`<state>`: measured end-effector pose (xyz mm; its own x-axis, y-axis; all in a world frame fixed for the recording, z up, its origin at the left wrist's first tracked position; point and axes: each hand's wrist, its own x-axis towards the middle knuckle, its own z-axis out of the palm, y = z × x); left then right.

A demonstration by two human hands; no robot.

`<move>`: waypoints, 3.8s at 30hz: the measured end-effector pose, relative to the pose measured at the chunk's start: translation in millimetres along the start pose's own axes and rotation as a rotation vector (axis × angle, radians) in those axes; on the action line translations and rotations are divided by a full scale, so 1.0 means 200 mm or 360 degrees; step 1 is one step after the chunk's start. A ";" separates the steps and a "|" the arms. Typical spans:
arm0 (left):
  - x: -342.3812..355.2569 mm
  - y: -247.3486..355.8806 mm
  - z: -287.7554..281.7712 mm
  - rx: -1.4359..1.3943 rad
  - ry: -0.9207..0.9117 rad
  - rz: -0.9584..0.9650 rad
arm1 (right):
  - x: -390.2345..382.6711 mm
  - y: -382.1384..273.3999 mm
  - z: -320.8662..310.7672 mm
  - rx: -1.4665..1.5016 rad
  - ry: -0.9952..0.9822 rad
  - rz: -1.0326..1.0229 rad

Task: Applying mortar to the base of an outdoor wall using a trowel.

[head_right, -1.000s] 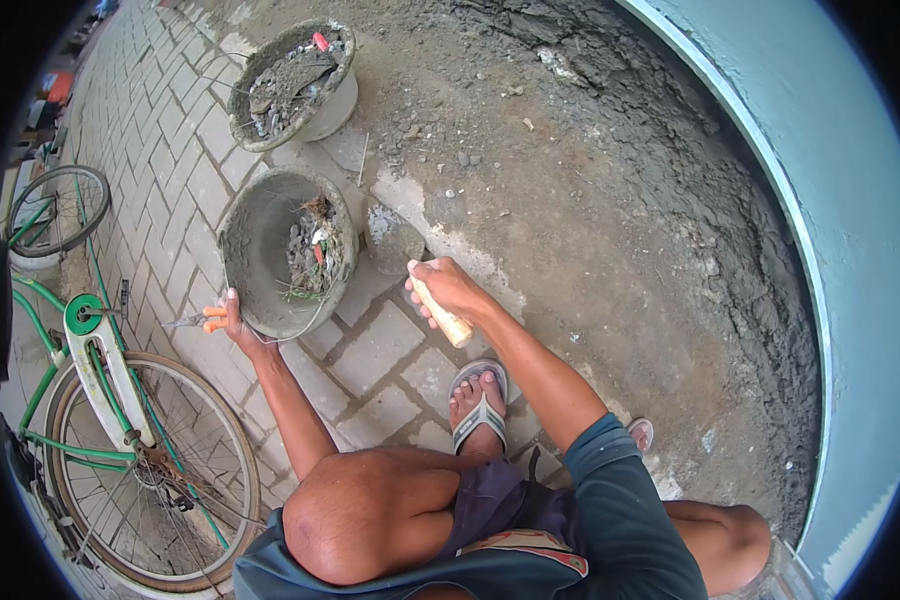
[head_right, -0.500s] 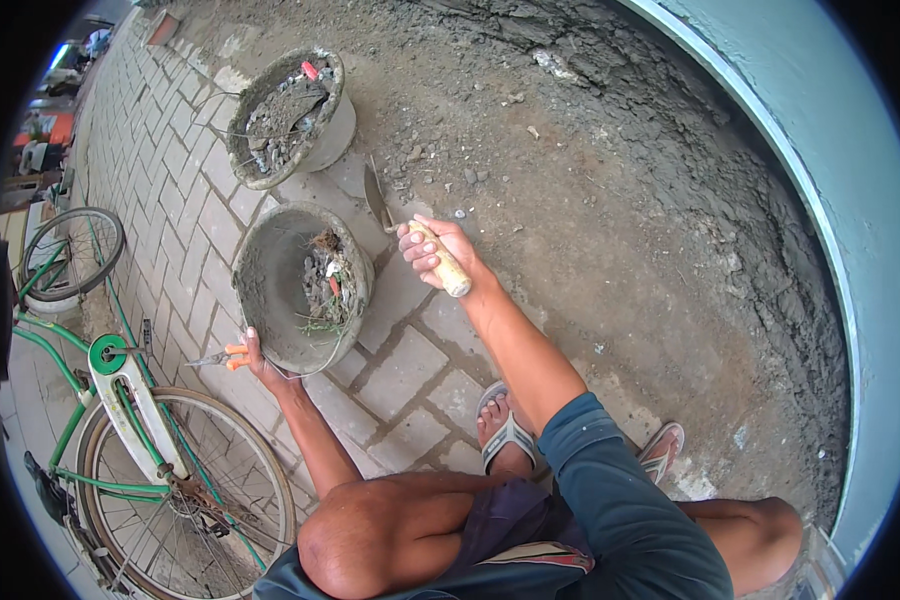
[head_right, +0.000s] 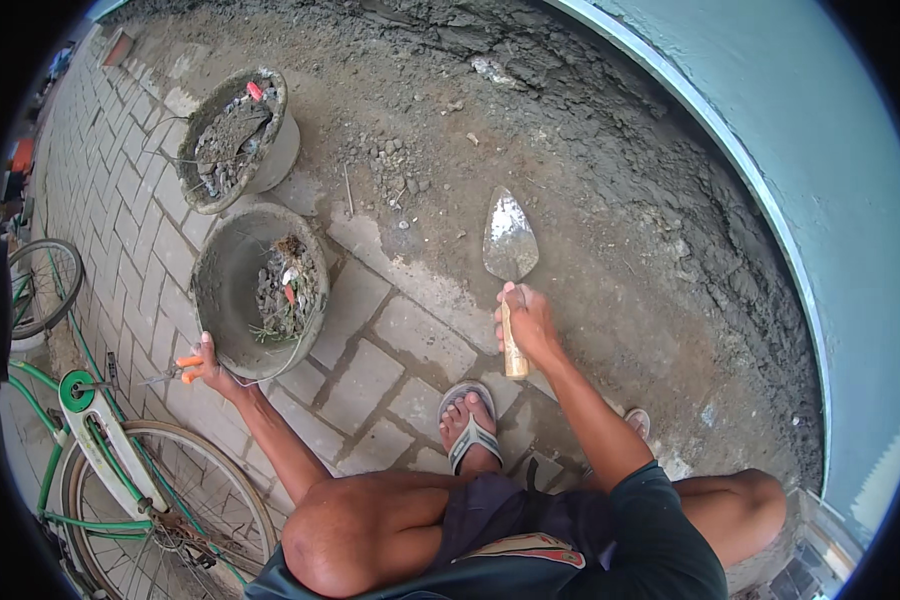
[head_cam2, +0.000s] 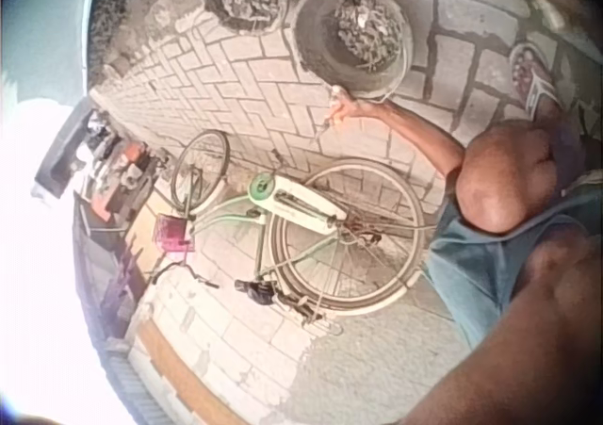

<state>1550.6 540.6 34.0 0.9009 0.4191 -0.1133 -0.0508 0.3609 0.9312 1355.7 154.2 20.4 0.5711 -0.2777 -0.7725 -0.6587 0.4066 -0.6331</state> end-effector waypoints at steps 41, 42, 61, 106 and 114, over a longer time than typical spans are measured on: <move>-0.04 0.05 0.08 0.0562 0.0085 0.0312 | -0.20 -1.13 0.18 -0.2529 -0.0051 -0.1053; -0.03 0.06 0.04 0.0942 0.0072 0.0355 | -0.20 -1.15 0.05 -0.2604 -0.0004 -0.0969; -0.80 0.82 -0.69 0.1986 0.0389 0.0072 | 0.75 -0.69 -0.23 -0.1864 0.0284 -0.1186; -0.90 -0.20 0.09 0.2947 -0.1051 0.0077 | 1.18 -1.11 0.28 -0.2104 -0.0217 -0.1824; -0.95 -0.30 0.45 0.2444 -0.1140 0.0420 | 1.15 -1.05 0.10 -0.2317 -0.0565 -0.1725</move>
<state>1422.0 364.8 31.2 0.9568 -0.2512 -0.1461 -0.1752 -0.8999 0.3994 1634.1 22.7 -23.2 0.9170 0.3788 -0.1252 0.2815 -0.8366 -0.4699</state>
